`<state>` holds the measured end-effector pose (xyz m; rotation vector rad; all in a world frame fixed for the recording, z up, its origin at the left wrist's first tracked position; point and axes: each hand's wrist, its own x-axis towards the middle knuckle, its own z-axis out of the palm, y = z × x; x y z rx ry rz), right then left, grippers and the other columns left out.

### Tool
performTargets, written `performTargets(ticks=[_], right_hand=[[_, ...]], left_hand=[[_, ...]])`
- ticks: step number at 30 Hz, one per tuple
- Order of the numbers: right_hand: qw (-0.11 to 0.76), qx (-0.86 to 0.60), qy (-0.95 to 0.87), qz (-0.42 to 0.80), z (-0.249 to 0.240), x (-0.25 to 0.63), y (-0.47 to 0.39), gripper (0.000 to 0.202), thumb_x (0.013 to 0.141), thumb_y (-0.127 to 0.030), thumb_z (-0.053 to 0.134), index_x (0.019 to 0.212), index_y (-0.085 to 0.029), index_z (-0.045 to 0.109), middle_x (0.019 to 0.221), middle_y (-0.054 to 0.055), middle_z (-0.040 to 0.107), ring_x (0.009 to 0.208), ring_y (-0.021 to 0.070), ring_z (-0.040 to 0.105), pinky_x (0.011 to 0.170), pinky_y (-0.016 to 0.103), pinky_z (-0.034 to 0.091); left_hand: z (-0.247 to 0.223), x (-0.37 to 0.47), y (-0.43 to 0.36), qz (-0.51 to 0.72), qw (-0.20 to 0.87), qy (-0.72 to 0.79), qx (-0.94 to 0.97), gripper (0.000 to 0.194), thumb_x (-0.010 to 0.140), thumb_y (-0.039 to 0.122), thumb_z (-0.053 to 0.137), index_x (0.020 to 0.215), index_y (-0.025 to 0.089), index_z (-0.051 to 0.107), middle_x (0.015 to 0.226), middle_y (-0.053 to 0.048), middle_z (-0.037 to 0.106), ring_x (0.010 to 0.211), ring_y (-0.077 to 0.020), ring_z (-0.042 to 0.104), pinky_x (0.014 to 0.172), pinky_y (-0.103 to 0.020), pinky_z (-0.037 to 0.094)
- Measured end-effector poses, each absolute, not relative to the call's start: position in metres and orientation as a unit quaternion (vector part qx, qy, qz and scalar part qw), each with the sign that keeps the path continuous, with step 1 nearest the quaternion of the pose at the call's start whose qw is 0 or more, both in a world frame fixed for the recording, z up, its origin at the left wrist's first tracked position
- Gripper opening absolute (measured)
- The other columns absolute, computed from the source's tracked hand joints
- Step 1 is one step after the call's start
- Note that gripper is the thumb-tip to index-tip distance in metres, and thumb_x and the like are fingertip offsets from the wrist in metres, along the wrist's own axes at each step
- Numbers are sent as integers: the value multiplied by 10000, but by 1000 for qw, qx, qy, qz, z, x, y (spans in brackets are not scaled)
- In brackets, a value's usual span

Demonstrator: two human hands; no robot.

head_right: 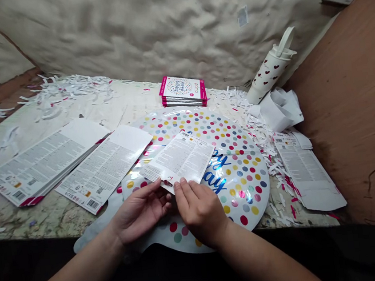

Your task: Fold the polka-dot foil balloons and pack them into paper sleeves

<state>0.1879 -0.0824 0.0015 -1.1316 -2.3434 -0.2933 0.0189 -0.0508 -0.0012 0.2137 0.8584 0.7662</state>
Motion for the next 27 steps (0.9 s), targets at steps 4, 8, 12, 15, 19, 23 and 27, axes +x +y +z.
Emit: performTargets(ticks=[4, 8, 12, 15, 19, 23, 27], right_hand=[[291, -461, -835, 73, 7, 192, -75, 353, 857, -264, 529, 1186, -135, 516, 1049, 106, 673, 906, 192, 646, 771, 301, 548], [325, -416, -849, 32, 1, 190, -66, 271, 859, -112, 443, 1101, -112, 565, 1025, 127, 661, 956, 215, 610, 811, 343, 520], [339, -429, -834, 72, -2, 188, -65, 187, 849, -135, 482, 994, -141, 600, 926, 87, 669, 893, 185, 613, 808, 313, 518], [322, -427, -844, 37, -1, 185, -69, 230, 845, -129, 483, 1047, -98, 588, 973, 122, 670, 930, 203, 618, 821, 320, 519], [322, -462, -826, 34, 4, 199, -70, 211, 849, -120, 457, 982, -129, 621, 910, 100, 694, 851, 192, 653, 752, 297, 543], [267, -612, -742, 54, 13, 244, -68, 190, 861, -221, 480, 954, -188, 641, 890, 68, 704, 751, 194, 666, 660, 318, 562], [106, -610, -781, -75, 16, 263, -72, 511, 801, -248, 527, 1291, -122, 454, 1303, 198, 491, 908, 307, 628, 605, 406, 552]], left_hand=[[-1, 17, -54, 387, 737, 464, 303, 226, 789, 335, 623, 752, 114, 654, 698, -54, 673, 657, -151, 644, 614, -231, 524], [0, 15, -56, 338, 708, 457, 420, 306, 778, 408, 610, 781, 112, 686, 737, -74, 697, 697, -183, 656, 671, -272, 530], [1, 15, -53, 315, 695, 464, 450, 347, 801, 415, 561, 737, 100, 691, 698, -84, 696, 708, -205, 657, 669, -286, 521], [4, 16, -53, 316, 643, 472, 514, 337, 819, 407, 533, 750, 115, 686, 737, -75, 698, 730, -205, 649, 684, -286, 511], [9, 16, -53, 294, 571, 486, 593, 305, 816, 388, 539, 713, 139, 682, 736, -63, 693, 722, -199, 640, 656, -265, 497], [9, 14, -50, 311, 601, 531, 510, 277, 790, 365, 571, 670, 137, 671, 659, -61, 689, 639, -183, 647, 615, -254, 500], [16, 20, -45, 308, 715, 472, 414, 261, 792, 352, 558, 745, 121, 670, 679, -81, 700, 627, -176, 658, 606, -250, 506]])
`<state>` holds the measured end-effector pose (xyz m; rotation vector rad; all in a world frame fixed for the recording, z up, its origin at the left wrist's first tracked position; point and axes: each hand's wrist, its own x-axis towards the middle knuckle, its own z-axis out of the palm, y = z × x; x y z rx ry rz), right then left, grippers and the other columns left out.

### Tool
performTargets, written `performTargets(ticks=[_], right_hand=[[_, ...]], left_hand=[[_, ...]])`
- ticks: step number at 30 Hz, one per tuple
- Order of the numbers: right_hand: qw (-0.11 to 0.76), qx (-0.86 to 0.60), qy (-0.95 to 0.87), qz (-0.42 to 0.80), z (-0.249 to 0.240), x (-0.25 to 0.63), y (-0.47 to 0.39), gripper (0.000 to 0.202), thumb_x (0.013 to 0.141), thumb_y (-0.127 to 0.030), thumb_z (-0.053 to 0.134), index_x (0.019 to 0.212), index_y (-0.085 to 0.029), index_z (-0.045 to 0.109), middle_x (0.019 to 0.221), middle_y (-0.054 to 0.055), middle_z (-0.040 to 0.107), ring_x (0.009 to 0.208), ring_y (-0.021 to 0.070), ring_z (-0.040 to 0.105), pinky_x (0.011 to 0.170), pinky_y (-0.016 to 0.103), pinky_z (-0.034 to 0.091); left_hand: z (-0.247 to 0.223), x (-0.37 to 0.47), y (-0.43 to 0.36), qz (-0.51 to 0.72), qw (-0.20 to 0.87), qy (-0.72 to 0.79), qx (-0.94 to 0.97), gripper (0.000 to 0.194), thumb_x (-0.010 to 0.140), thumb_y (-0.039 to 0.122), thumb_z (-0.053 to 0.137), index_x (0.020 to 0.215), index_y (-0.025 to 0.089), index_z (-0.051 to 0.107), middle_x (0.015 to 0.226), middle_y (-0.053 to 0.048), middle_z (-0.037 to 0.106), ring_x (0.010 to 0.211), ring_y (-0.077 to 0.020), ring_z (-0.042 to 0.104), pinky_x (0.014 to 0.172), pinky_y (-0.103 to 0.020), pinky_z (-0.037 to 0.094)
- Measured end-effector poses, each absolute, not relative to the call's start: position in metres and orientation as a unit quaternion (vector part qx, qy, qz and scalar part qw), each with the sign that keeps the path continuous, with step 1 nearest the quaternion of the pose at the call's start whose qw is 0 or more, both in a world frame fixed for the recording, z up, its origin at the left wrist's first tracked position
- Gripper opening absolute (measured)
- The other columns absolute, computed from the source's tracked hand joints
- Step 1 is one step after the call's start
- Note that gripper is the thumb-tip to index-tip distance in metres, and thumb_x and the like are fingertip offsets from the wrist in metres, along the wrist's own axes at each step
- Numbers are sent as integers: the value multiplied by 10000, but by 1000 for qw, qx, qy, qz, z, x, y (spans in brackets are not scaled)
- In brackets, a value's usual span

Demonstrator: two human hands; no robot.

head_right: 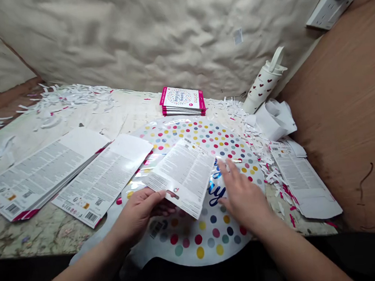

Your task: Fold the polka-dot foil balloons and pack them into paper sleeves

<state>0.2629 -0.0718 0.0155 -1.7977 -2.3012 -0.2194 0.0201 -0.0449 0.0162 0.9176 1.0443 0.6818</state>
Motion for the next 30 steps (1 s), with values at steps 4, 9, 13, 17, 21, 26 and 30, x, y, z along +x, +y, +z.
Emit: performTargets(ticks=[4, 9, 13, 17, 21, 26, 30], right_hand=[[214, -550, -806, 45, 18, 252, -39, 370, 809, -157, 488, 1167, -134, 575, 1091, 165, 638, 831, 246, 630, 683, 358, 535], [495, -641, -497, 310, 33, 239, 85, 270, 783, -368, 613, 908, -129, 607, 747, 74, 642, 611, 168, 603, 581, 301, 539], [493, -632, -444, 401, 35, 209, 177, 272, 836, -348, 575, 997, -130, 571, 877, 56, 629, 711, 151, 619, 640, 307, 539], [433, -630, -453, 459, 30, 186, 218, 310, 881, -316, 521, 1146, -155, 520, 1128, 74, 557, 940, 185, 581, 782, 387, 504], [350, -643, -484, 479, 26, 192, 214, 265, 897, -334, 487, 1035, -121, 565, 930, 56, 615, 730, 131, 606, 629, 293, 515], [257, -602, -594, 467, 22, 213, 125, 153, 796, -286, 609, 758, -141, 643, 665, 17, 634, 504, 107, 559, 470, 224, 429], [206, -536, -742, 345, 10, 232, 25, 88, 786, -242, 595, 788, -207, 676, 806, 18, 673, 758, 158, 609, 699, 292, 483]], left_hand=[[30, 17, -39, 322, 691, 405, 504, 321, 868, 379, 449, 882, 140, 662, 821, -96, 706, 727, -189, 666, 669, -282, 523], [17, -18, -34, 264, 361, 412, 794, 331, 853, 307, 497, 1161, 228, 588, 1203, -84, 594, 1116, -241, 536, 964, -368, 419], [-22, -27, -41, 145, 253, 258, 921, 403, 807, 330, 556, 1200, 243, 548, 1295, -81, 527, 1195, -287, 468, 980, -413, 407], [-55, -16, -54, 154, 133, 200, 959, 300, 820, 309, 567, 1116, 267, 579, 1310, -84, 510, 1205, -342, 443, 989, -510, 349], [-50, -5, -69, 162, 115, 180, 963, 228, 852, 252, 518, 1067, 227, 593, 1215, -87, 584, 1129, -301, 509, 976, -480, 367], [-15, -10, -64, 127, 136, 166, 968, 389, 866, 251, 465, 1241, 157, 504, 1258, -120, 550, 1117, -264, 519, 989, -419, 368], [-12, -46, -26, 62, 77, 398, 912, 463, 888, 318, 401, 1329, 181, 431, 1389, -106, 412, 1295, -367, 298, 1016, -559, 256]])
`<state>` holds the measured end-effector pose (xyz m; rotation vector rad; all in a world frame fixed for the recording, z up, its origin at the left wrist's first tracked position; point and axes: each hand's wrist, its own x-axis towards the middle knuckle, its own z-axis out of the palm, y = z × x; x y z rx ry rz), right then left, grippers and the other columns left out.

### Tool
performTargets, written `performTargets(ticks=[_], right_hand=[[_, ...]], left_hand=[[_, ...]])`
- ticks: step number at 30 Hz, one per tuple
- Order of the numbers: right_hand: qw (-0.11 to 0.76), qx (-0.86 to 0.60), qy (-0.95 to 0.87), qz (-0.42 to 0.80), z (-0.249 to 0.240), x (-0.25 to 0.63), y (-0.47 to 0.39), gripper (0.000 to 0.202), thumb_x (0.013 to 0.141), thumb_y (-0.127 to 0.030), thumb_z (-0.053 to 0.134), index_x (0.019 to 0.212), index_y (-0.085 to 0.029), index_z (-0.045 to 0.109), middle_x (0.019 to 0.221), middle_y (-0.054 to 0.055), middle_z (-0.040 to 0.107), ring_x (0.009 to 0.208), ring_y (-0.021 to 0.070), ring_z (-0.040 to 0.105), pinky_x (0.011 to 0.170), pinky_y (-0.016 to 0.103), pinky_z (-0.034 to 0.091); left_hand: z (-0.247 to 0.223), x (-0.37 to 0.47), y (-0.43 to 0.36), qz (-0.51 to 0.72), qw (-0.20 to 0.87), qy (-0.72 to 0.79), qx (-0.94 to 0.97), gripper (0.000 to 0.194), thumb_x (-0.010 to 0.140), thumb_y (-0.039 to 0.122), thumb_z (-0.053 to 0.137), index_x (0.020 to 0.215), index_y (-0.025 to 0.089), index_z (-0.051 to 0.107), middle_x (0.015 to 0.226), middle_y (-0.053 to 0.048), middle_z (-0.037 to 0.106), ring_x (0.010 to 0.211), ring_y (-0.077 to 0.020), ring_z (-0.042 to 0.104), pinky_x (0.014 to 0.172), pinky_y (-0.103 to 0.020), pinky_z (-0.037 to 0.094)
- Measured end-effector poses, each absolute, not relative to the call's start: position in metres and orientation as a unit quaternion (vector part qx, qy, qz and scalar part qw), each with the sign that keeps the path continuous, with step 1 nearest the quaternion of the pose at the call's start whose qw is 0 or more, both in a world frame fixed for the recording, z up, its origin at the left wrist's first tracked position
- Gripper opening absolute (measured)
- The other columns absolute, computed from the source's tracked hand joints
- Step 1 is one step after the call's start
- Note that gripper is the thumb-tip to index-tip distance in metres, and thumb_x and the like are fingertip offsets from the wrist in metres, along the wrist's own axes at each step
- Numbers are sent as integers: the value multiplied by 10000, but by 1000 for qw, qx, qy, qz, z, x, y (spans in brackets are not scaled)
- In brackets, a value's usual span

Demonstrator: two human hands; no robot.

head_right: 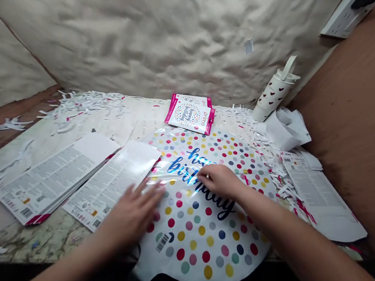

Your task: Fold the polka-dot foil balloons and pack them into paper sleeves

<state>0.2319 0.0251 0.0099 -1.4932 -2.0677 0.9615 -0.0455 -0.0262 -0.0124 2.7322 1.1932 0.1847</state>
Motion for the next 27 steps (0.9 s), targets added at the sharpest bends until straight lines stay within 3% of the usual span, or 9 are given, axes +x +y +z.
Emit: performTargets(ticks=[3, 7, 11, 13, 15, 18, 23, 25, 27], right_hand=[[180, -506, -820, 196, -3, 249, -25, 169, 849, -220, 496, 899, -220, 657, 890, 33, 671, 811, 158, 618, 732, 301, 499], [184, -509, -834, 110, -13, 260, -54, 169, 849, -210, 493, 925, -222, 643, 936, 41, 663, 862, 161, 618, 754, 300, 515], [163, -516, -840, 34, -13, 250, -38, 208, 848, -213, 488, 998, -206, 632, 1037, 76, 644, 955, 196, 595, 806, 343, 508], [128, -525, -841, -18, -10, 239, -8, 302, 846, -172, 472, 1126, -177, 584, 1181, 124, 585, 1083, 240, 540, 866, 383, 478], [61, -530, -844, -57, -5, 226, 33, 489, 811, -74, 463, 1296, -143, 446, 1375, 168, 411, 1253, 298, 387, 948, 443, 406], [-52, -522, -849, -62, 2, 209, 95, 729, 747, -2, 491, 1414, -148, 235, 1479, 188, 199, 1333, 369, 215, 982, 543, 315], [-92, -476, -874, -42, 7, 197, 139, 551, 745, -72, 551, 1284, -126, 449, 1171, 189, 586, 1014, 285, 588, 794, 362, 476], [-79, -462, -882, -50, 9, 195, 135, 405, 818, -87, 463, 1218, -123, 510, 1050, 162, 646, 919, 253, 623, 757, 337, 479], [-58, -454, -887, -64, 14, 195, 128, 395, 882, -90, 343, 1253, -113, 478, 1101, 165, 627, 981, 243, 598, 805, 341, 459]], left_hand=[[-20, -83, 4, 33, 44, 550, 833, 513, 902, 412, 351, 1347, 164, 408, 1399, -113, 394, 1289, -401, 283, 974, -568, 293], [-14, -93, 10, 55, -13, 593, 803, 505, 884, 411, 369, 1298, 138, 466, 1382, -167, 403, 1285, -424, 276, 970, -602, 258], [2, -41, -33, 73, 100, 386, 914, 462, 862, 345, 425, 1284, 161, 475, 1365, -143, 437, 1279, -317, 355, 1042, -490, 269], [1, -13, -59, 25, 180, 213, 960, 576, 796, 414, 525, 1312, 176, 434, 1397, -126, 396, 1285, -328, 343, 1043, -486, 285], [-7, 5, -75, -1, 192, 145, 971, 638, 786, 412, 542, 1347, 159, 376, 1413, -136, 365, 1287, -355, 328, 1034, -521, 284], [-19, 14, -79, -1, 159, 139, 977, 501, 860, 305, 441, 1323, 121, 401, 1372, -147, 420, 1239, -361, 396, 999, -527, 326], [-23, 10, -63, 60, 114, 113, 985, 346, 884, 328, 454, 1163, 145, 544, 1253, -97, 559, 1099, -313, 538, 900, -427, 425], [-25, 9, -59, 113, 99, 116, 982, 232, 888, 304, 471, 1058, 200, 589, 1190, -30, 611, 1043, -259, 573, 876, -369, 425], [-29, 9, -58, 167, 93, 118, 975, 147, 886, 290, 490, 949, 232, 610, 1133, 21, 641, 999, -214, 587, 856, -326, 412]])
